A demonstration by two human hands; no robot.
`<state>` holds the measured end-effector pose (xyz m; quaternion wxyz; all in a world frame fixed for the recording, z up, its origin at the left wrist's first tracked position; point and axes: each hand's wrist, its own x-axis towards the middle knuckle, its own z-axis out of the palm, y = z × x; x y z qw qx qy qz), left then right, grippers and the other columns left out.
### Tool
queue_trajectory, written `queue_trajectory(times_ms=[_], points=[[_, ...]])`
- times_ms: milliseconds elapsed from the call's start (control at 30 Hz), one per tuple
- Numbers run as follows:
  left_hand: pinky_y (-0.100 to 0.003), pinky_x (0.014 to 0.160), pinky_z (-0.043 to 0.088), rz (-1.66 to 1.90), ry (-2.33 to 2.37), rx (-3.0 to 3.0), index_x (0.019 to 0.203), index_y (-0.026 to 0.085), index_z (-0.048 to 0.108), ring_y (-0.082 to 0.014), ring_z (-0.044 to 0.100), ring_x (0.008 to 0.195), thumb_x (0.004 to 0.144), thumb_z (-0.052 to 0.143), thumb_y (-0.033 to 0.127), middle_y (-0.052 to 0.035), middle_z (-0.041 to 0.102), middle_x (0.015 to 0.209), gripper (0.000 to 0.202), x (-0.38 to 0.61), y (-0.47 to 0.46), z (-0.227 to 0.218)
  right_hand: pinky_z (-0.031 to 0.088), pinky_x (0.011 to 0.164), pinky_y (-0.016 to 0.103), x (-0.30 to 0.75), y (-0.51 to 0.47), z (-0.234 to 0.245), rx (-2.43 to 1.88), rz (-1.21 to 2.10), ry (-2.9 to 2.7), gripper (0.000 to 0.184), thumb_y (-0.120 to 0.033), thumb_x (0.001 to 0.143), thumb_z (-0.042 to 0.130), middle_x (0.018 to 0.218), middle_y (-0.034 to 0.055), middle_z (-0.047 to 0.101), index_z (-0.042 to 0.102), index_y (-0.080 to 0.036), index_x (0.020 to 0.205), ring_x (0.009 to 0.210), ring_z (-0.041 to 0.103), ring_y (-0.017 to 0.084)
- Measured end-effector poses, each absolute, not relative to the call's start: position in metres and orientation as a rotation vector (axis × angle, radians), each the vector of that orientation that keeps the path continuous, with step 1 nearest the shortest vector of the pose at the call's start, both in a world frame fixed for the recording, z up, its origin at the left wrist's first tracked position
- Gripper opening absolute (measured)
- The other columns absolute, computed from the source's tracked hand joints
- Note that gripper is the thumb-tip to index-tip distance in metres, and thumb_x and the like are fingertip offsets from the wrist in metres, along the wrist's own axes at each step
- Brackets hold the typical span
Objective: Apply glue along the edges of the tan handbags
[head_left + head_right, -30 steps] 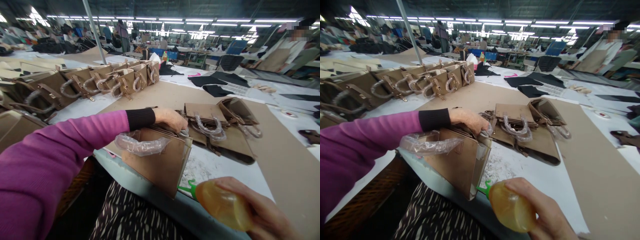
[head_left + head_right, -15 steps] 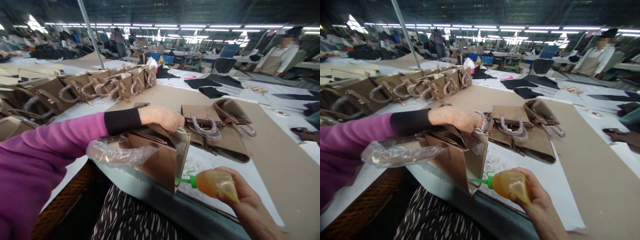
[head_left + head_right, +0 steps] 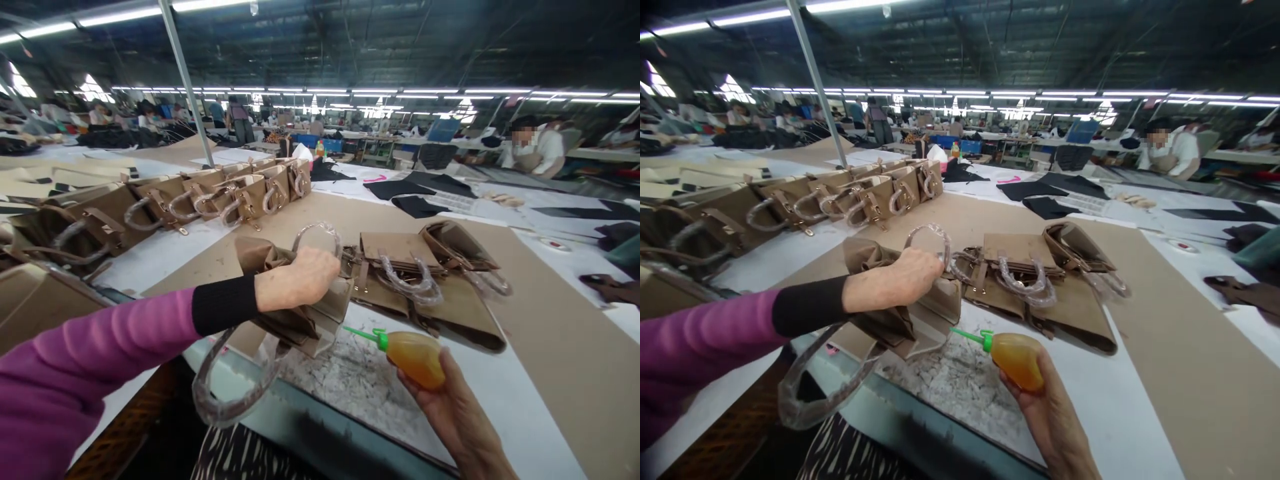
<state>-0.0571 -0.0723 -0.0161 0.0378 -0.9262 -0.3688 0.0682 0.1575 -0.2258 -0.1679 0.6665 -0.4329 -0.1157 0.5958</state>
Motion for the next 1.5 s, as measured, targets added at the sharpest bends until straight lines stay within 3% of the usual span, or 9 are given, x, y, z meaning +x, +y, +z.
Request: queue_trajectory(times_ms=[167,333,467,633,833,1133,1300,1500], points=[[-0.032,0.066,0.051,0.294,-1.134,-2.813,0.079,0.009,0.067,-0.0263,0.067,0.077,0.069,0.052,0.001,-0.0131,0.069,0.076,0.02,-0.057,-0.06,-0.019,0.056,0.077,0.039,0.148,-0.214,-0.164,-0.951,1.339,-0.336,0.027,-0.034,0.078,0.077,0.109,0.0054,0.066,0.065,-0.023,0.1,0.097,0.061,0.027],[-0.032,0.065,0.051,0.22,-1.12,-2.826,0.076,0.008,0.068,-0.0269,0.067,0.075,0.068,0.053,0.001,-0.0139,0.068,0.071,0.018,-0.058,-0.056,-0.022,0.052,0.083,0.045,0.142,-0.212,-0.152,-0.926,1.393,-0.394,0.035,-0.028,0.074,0.078,0.114,0.0137,0.063,0.064,-0.018,0.105,0.103,0.058,0.031],[-0.034,0.067,0.052,0.169,-1.093,-2.856,0.075,0.008,0.067,-0.0271,0.067,0.076,0.068,0.054,0.001,-0.0141,0.068,0.071,0.017,-0.059,-0.056,-0.025,0.048,0.088,0.048,0.145,-0.213,-0.155,-0.917,1.424,-0.343,0.041,-0.029,0.07,0.081,0.118,0.0154,0.062,0.065,-0.016,0.105,0.109,0.055,0.033],[-0.038,0.068,0.052,0.164,-1.076,-2.883,0.075,0.009,0.066,-0.0296,0.067,0.078,0.067,0.054,0.001,-0.0142,0.068,0.074,0.016,-0.058,-0.056,-0.025,0.051,0.085,0.044,0.151,-0.212,-0.169,-0.968,1.37,-0.252,0.037,-0.046,0.075,0.077,0.111,0.0093,0.066,0.067,-0.02,0.099,0.106,0.057,0.029],[-0.038,0.069,0.054,0.179,-1.077,-2.862,0.074,0.01,0.065,-0.029,0.068,0.079,0.068,0.052,0.001,-0.0136,0.069,0.075,0.017,-0.057,-0.056,-0.025,0.054,0.08,0.041,0.145,-0.211,-0.171,-1.047,1.337,-0.318,0.031,-0.031,0.076,0.078,0.109,0.009,0.066,0.065,-0.02,0.103,0.099,0.06,0.027],[-0.037,0.068,0.053,0.19,-1.08,-2.887,0.073,0.009,0.065,-0.0296,0.068,0.079,0.065,0.053,-0.001,-0.0142,0.069,0.076,0.017,-0.057,-0.057,-0.022,0.04,0.101,0.044,0.142,-0.209,-0.16,-1.088,1.396,-0.451,0.035,-0.033,0.074,0.078,0.117,0.0116,0.063,0.069,-0.016,0.103,0.115,0.052,0.031],[-0.034,0.066,0.052,0.121,-1.06,-2.893,0.072,0.009,0.065,-0.027,0.067,0.077,0.065,0.054,0.0,-0.0134,0.068,0.074,0.016,-0.056,-0.052,-0.026,0.032,0.106,0.047,0.146,-0.211,-0.162,-1.127,1.406,-0.504,0.046,-0.035,0.075,0.077,0.121,0.0124,0.061,0.061,-0.017,0.114,0.116,0.051,0.033],[-0.027,0.063,0.049,0.043,-1.061,-2.935,0.071,0.01,0.067,-0.0225,0.066,0.07,0.065,0.058,0.0,-0.0099,0.064,0.062,0.014,-0.054,-0.036,-0.032,0.039,0.097,0.038,0.156,-0.207,-0.163,-1.427,1.138,-0.75,0.071,-0.046,0.071,0.079,0.116,0.0087,0.063,0.046,-0.022,0.129,0.109,0.055,0.03]])
